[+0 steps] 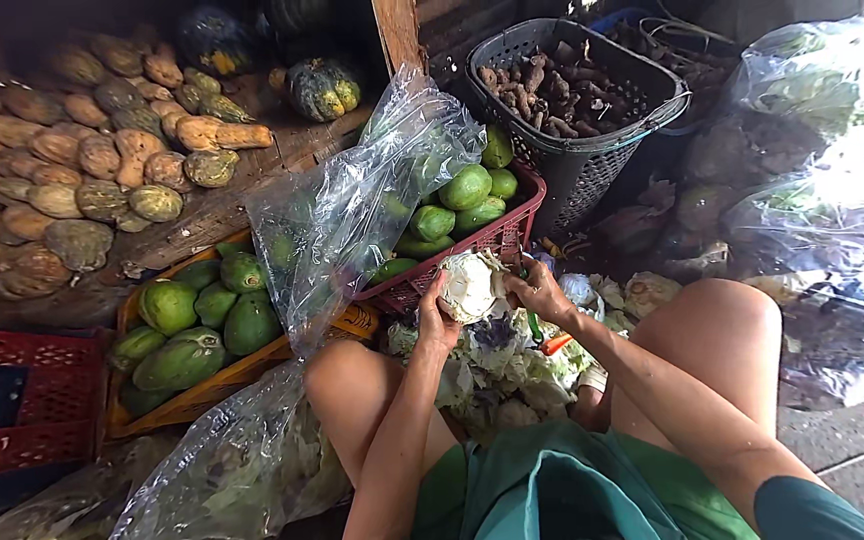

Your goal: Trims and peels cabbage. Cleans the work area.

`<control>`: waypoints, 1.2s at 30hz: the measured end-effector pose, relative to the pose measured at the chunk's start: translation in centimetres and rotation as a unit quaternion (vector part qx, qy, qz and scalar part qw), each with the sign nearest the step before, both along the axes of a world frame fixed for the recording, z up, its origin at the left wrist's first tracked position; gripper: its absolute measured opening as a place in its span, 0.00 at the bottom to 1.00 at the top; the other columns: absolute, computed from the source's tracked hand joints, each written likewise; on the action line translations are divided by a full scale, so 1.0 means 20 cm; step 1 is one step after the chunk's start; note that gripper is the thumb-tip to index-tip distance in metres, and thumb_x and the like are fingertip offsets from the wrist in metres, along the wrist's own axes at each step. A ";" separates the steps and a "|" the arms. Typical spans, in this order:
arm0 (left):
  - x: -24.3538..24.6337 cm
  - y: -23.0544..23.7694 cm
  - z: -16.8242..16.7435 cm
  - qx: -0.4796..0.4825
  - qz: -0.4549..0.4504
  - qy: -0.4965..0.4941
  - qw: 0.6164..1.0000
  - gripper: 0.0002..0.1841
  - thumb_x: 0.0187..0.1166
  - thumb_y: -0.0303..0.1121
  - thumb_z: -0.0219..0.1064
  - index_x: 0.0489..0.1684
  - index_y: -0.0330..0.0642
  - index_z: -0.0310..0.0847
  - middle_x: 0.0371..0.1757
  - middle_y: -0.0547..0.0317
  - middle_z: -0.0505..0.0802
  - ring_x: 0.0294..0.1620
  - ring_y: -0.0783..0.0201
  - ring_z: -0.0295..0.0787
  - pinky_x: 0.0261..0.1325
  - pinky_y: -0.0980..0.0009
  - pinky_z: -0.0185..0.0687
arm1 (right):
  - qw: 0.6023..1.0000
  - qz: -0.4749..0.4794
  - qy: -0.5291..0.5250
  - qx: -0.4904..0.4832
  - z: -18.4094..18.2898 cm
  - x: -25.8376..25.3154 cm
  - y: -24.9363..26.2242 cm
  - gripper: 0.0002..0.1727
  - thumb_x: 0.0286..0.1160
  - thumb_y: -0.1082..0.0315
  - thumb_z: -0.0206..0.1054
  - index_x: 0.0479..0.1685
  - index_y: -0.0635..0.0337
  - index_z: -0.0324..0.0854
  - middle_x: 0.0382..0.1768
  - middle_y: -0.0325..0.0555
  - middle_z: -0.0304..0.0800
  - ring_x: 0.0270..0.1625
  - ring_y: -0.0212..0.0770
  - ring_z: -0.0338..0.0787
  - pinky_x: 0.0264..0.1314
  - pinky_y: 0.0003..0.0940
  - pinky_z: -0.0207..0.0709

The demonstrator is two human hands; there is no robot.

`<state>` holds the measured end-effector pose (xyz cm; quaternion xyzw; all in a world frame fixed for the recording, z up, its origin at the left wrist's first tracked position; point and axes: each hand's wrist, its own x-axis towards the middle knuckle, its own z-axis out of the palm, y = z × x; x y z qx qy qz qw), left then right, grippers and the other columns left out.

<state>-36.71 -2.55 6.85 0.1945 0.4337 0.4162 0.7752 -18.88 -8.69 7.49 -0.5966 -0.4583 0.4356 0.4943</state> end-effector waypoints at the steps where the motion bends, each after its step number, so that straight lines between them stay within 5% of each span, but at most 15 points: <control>1: 0.00 0.01 0.00 -0.009 -0.003 -0.004 1.000 0.24 0.90 0.50 0.51 0.74 0.44 0.71 0.63 0.44 0.87 0.60 0.50 0.87 0.58 0.50 0.86 | 0.999 -0.011 0.033 -0.013 0.00 0.01 0.01 0.19 0.81 0.77 0.55 0.69 0.72 0.74 0.22 0.40 0.82 0.18 0.28 0.80 0.26 0.25 0.80; 4: -0.01 0.02 0.00 -0.023 -0.017 -0.040 0.999 0.28 0.88 0.58 0.46 0.73 0.47 0.71 0.61 0.44 0.88 0.58 0.48 0.88 0.55 0.46 0.86 | 0.978 -0.085 0.188 -0.038 -0.03 0.04 0.05 0.07 0.79 0.81 0.54 0.45 0.64 0.74 0.15 0.37 0.76 0.13 0.29 0.74 0.19 0.23 0.73; 6: -0.01 0.02 0.03 -0.033 -0.008 -0.033 0.999 0.29 0.86 0.59 0.48 0.73 0.49 0.72 0.62 0.44 0.87 0.59 0.47 0.87 0.56 0.44 0.85 | 0.964 -0.120 0.233 -0.053 -0.05 0.05 0.07 0.08 0.79 0.82 0.53 0.38 0.61 0.73 0.14 0.36 0.73 0.12 0.28 0.71 0.16 0.23 0.69; 10: 0.00 0.02 0.04 -0.031 0.006 -0.030 0.999 0.27 0.87 0.56 0.50 0.75 0.48 0.70 0.64 0.44 0.86 0.62 0.46 0.87 0.57 0.44 0.85 | 0.948 -0.217 0.217 -0.090 -0.07 0.01 0.09 0.06 0.81 0.81 0.55 0.49 0.65 0.73 0.21 0.41 0.74 0.14 0.30 0.70 0.16 0.23 0.68; 13: -0.01 0.01 0.04 -0.001 0.005 -0.084 0.996 0.28 0.88 0.57 0.46 0.72 0.47 0.71 0.61 0.45 0.88 0.59 0.48 0.88 0.56 0.45 0.86 | 0.927 -0.265 0.244 -0.104 -0.09 0.03 0.10 0.05 0.81 0.80 0.54 0.46 0.62 0.70 0.22 0.41 0.73 0.13 0.31 0.69 0.15 0.25 0.68; 15: -0.01 0.00 0.05 0.029 0.007 -0.112 0.993 0.28 0.89 0.57 0.43 0.72 0.48 0.71 0.60 0.46 0.88 0.59 0.48 0.88 0.57 0.47 0.87 | 0.928 -0.218 0.282 -0.110 -0.08 0.06 0.09 0.05 0.89 0.70 0.53 0.47 0.59 0.72 0.22 0.40 0.75 0.15 0.31 0.72 0.17 0.25 0.70; 17: -0.01 -0.01 0.06 0.057 0.006 -0.113 0.992 0.27 0.89 0.56 0.42 0.75 0.49 0.69 0.62 0.47 0.87 0.61 0.50 0.87 0.59 0.47 0.86 | 0.938 -0.103 0.310 -0.116 -0.05 0.04 0.05 0.18 0.94 0.51 0.48 0.47 0.54 0.74 0.20 0.35 0.76 0.15 0.28 0.72 0.19 0.23 0.71; 20: 0.01 -0.04 0.05 0.093 -0.020 -0.066 0.993 0.30 0.90 0.57 0.39 0.79 0.46 0.64 0.64 0.47 0.86 0.62 0.53 0.87 0.61 0.52 0.86 | 0.954 0.044 0.279 -0.098 -0.01 -0.04 0.00 0.15 0.86 0.53 0.50 0.61 0.49 0.65 0.22 0.29 0.76 0.16 0.25 0.72 0.20 0.21 0.71; 23: -0.01 -0.03 0.03 0.159 -0.094 0.094 0.978 0.35 0.92 0.57 0.35 0.89 0.40 0.54 0.78 0.43 0.77 0.74 0.55 0.78 0.74 0.57 0.78 | 0.966 -0.027 0.249 -0.069 0.00 -0.09 -0.02 0.27 0.76 0.67 0.68 0.73 0.56 0.63 0.29 0.38 0.84 0.15 0.26 0.72 0.17 0.22 0.67; 25: 0.00 -0.03 0.03 0.168 -0.079 0.163 0.969 0.29 0.95 0.48 0.41 0.86 0.37 0.59 0.76 0.39 0.78 0.72 0.52 0.80 0.71 0.55 0.80 | 0.985 -0.051 0.165 -0.023 -0.06 -0.08 0.00 0.37 0.67 0.66 0.78 0.77 0.61 0.63 0.37 0.43 0.88 0.20 0.27 0.77 0.20 0.23 0.71; 27: 0.02 -0.05 0.02 0.147 -0.083 0.166 0.972 0.28 0.95 0.46 0.44 0.86 0.37 0.57 0.75 0.37 0.79 0.69 0.51 0.82 0.68 0.54 0.82 | 0.999 -0.039 0.017 -0.011 -0.08 -0.06 0.00 0.49 0.59 0.56 0.84 0.83 0.63 0.63 0.55 0.53 0.90 0.47 0.37 0.91 0.50 0.36 0.86; 29: 0.01 -0.06 0.00 0.146 -0.081 0.165 0.972 0.32 0.88 0.38 0.60 0.87 0.36 0.51 0.72 0.37 0.80 0.66 0.53 0.84 0.65 0.57 0.85 | 0.997 0.002 -0.079 -0.016 -0.09 -0.06 0.01 0.54 0.58 0.50 0.84 0.86 0.66 0.62 0.65 0.63 0.86 0.65 0.50 0.89 0.72 0.49 0.80; 31: 0.00 -0.06 -0.02 0.143 -0.056 0.185 0.971 0.45 0.69 0.29 0.78 0.86 0.35 0.51 0.72 0.35 0.79 0.67 0.50 0.84 0.65 0.55 0.86 | 0.990 0.049 -0.131 -0.023 -0.07 -0.05 0.01 0.51 0.61 0.50 0.82 0.84 0.67 0.65 0.63 0.64 0.88 0.65 0.53 0.90 0.73 0.51 0.79; 36: -0.01 -0.05 -0.01 0.170 -0.054 0.260 0.949 0.46 0.62 0.24 0.80 0.84 0.31 0.54 0.74 0.33 0.78 0.72 0.49 0.78 0.73 0.54 0.77 | 0.974 0.132 -0.174 -0.065 0.02 0.01 0.02 0.40 0.67 0.61 0.77 0.81 0.68 0.69 0.52 0.62 0.91 0.49 0.50 0.92 0.58 0.50 0.83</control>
